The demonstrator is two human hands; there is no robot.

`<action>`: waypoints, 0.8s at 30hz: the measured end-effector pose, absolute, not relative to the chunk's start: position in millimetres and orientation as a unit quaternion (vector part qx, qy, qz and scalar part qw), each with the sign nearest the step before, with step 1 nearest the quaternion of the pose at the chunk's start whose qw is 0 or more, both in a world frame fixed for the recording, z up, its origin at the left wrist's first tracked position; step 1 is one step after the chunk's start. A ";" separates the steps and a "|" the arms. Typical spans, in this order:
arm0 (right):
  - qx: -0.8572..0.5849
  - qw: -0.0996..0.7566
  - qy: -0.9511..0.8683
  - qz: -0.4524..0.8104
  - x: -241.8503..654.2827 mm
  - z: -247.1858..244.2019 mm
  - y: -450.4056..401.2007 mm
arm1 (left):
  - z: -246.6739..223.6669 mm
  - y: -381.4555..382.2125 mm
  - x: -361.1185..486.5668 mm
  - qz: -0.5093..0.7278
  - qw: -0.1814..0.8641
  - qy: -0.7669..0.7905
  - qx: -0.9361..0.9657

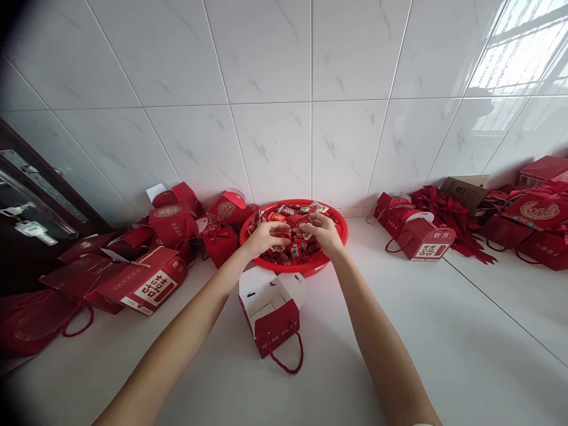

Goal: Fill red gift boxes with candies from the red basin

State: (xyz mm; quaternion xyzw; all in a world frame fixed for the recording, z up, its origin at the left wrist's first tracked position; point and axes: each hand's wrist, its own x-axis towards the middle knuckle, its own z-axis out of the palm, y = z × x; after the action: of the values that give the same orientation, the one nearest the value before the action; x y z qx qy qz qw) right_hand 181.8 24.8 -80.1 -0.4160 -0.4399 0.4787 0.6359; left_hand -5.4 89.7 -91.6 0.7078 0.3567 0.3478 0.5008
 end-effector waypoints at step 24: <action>-0.410 0.629 -0.454 0.480 186.5 -86.4 30.1 | -80.4 82.8 -3.4 0.246 0.557 0.331 0.721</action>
State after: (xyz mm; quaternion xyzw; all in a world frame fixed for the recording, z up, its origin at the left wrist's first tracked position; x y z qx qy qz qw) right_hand 186.5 30.1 -86.4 -0.4098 -0.4536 0.4799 0.6293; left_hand -3.4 82.8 -80.4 0.7206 0.3309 0.2463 0.5572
